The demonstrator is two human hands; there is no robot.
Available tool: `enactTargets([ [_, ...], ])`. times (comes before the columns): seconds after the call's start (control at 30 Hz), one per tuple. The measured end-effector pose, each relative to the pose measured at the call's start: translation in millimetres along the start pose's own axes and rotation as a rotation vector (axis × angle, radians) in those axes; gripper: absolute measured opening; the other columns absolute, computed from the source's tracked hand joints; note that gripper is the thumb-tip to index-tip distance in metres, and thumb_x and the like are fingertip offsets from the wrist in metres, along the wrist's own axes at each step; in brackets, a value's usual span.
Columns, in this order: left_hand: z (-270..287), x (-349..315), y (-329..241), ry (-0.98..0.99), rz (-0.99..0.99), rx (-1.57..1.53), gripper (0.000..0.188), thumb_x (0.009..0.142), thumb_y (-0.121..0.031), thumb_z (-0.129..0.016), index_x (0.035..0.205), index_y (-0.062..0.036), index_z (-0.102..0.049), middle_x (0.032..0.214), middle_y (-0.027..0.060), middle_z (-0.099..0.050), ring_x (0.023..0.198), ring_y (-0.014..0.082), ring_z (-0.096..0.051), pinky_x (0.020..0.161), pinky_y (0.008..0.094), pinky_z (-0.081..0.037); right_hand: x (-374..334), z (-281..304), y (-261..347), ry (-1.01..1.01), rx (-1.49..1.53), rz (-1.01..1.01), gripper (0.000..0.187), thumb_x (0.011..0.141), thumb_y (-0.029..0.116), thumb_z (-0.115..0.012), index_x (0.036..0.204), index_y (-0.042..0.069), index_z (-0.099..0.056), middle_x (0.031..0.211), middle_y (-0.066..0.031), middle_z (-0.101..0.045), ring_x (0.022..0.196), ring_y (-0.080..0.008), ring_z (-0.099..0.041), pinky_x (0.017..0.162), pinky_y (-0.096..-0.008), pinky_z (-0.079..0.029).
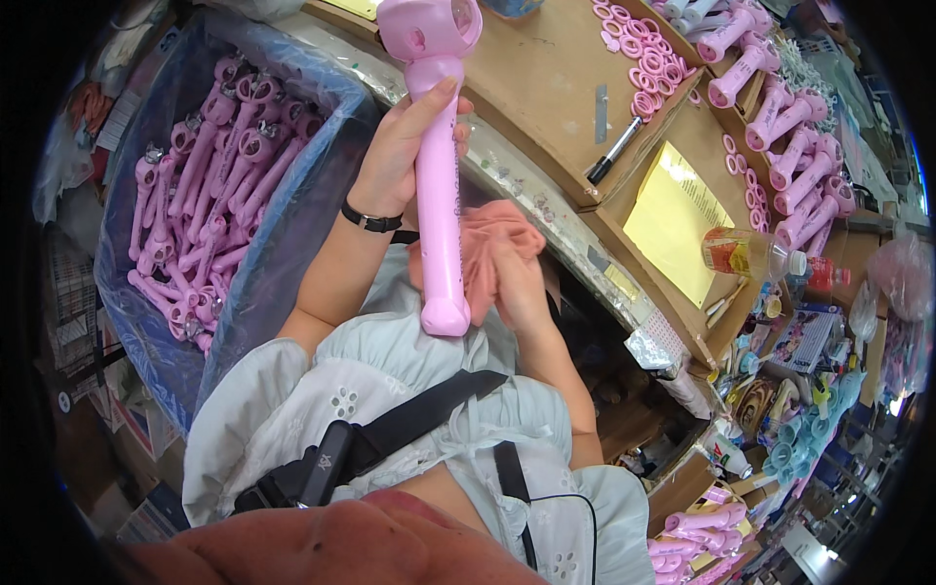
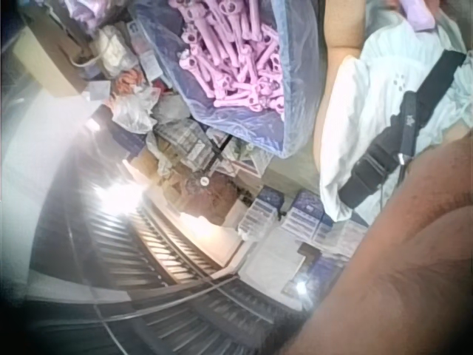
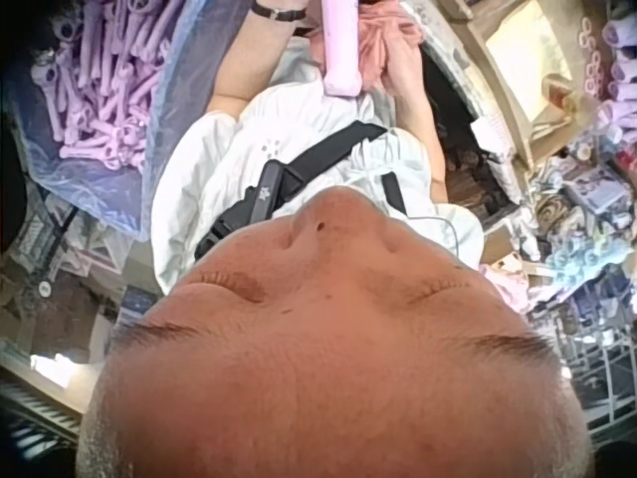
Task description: The person assembles pink plastic batons by inserting a metal crown into the head, wiping the surface with a cloth, and applying a sticker to the handle. They repeat this process for multiple batons, placing finished units on the table.
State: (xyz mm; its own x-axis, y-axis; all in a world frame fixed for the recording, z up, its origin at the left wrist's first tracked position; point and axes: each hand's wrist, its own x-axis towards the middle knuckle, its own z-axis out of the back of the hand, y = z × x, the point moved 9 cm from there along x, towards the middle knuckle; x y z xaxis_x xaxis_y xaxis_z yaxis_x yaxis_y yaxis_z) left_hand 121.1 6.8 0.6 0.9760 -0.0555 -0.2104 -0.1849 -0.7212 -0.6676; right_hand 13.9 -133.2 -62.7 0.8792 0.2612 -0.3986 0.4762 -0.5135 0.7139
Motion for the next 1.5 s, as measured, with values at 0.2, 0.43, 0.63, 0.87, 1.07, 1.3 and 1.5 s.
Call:
enactTargets([
  [0.2, -2.3, 1.0, 3.1, -0.003, 0.003, 0.095, 0.04, 0.082, -0.026, -0.071, 0.105, -0.0028, -0.048, 0.085, 0.0063, -0.059, 0.064, 0.0114, -0.058, 0.055, 0.0258, -0.051, -20.0, -23.6, 17.7, 0.23, -0.171, -0.013, 0.045, 0.094, 0.025, -0.051, 0.128, -0.003, -0.041, 0.132, -0.0106, -0.043, 0.117, -0.0186, -0.047, 0.098, -0.032, -0.04],
  [0.43, -9.3, -1.4, 14.1, 0.028, 0.004, 0.178, 0.035, 0.083, -0.019, -0.069, 0.107, -0.0018, -0.049, 0.091, 0.0076, -0.06, 0.065, 0.0111, -0.057, 0.055, 0.0249, -0.049, -16.6, -36.6, 11.5, 0.176, -0.627, 0.338, 0.028, 0.09, 0.006, -0.054, 0.116, -0.002, -0.048, 0.105, -0.0046, -0.055, 0.093, -0.0082, -0.053, 0.084, -0.0229, -0.043],
  [0.63, -8.5, -1.1, 9.9, 0.142, 0.068, 0.475, 0.037, 0.081, -0.017, -0.069, 0.109, -0.0026, -0.049, 0.082, 0.0037, -0.058, 0.062, 0.01, -0.056, 0.054, 0.0238, -0.046, -27.8, -0.4, 89.9, -0.216, -0.426, 0.834, 0.029, 0.094, 0.016, -0.048, 0.115, -0.003, -0.048, 0.072, -0.0105, -0.057, 0.069, -0.0149, -0.057, 0.052, -0.0216, -0.042],
  [0.87, -57.5, -40.4, 39.5, 0.406, -0.296, 1.012, 0.064, 0.077, -0.011, -0.064, 0.133, -0.0008, -0.034, 0.114, 0.0189, -0.057, 0.108, 0.0315, -0.056, 0.093, 0.0358, -0.042, -3.4, -69.4, 150.8, -0.49, -1.419, 1.255, 0.063, 0.082, 0.027, -0.063, 0.134, 0.001, -0.041, 0.139, -0.0303, -0.026, 0.128, -0.045, -0.028, 0.102, -0.0496, -0.027],
  [1.07, -47.6, -50.8, 23.0, 0.255, -0.298, 1.146, 0.062, 0.077, -0.013, -0.066, 0.129, 0.0012, -0.036, 0.111, 0.0216, -0.056, 0.101, 0.033, -0.058, 0.084, 0.0354, -0.045, 51.7, -35.5, 192.5, -0.317, -0.491, 0.835, 0.05, 0.087, 0.022, -0.058, 0.127, -0.005, -0.043, 0.1, -0.0153, -0.059, 0.093, -0.024, -0.057, 0.086, -0.0329, -0.044],
  [1.3, -43.9, -53.9, 28.5, 0.16, -0.364, 1.339, 0.065, 0.076, -0.013, -0.064, 0.13, 0.0014, -0.03, 0.113, 0.0285, -0.052, 0.1, 0.0457, -0.053, 0.082, 0.0443, -0.046, -14.1, -92.3, 184.0, -0.646, -1.234, 1.385, 0.068, 0.083, 0.02, -0.066, 0.135, -0.007, -0.031, 0.121, -0.0158, -0.047, 0.11, -0.0239, -0.048, 0.095, -0.0351, -0.038],
  [1.5, -55.1, -62.5, 28.8, 0.382, -0.354, 1.205, 0.061, 0.076, -0.008, -0.061, 0.128, 0.0022, -0.03, 0.104, 0.0215, -0.055, 0.091, 0.0342, -0.06, 0.076, 0.0377, -0.049, 61.2, -7.6, 177.3, -0.055, -0.087, 0.462, 0.057, 0.085, 0.017, -0.065, 0.13, -0.002, -0.035, 0.108, -0.0077, -0.054, 0.1, -0.0148, -0.053, 0.087, -0.0299, -0.044],
])
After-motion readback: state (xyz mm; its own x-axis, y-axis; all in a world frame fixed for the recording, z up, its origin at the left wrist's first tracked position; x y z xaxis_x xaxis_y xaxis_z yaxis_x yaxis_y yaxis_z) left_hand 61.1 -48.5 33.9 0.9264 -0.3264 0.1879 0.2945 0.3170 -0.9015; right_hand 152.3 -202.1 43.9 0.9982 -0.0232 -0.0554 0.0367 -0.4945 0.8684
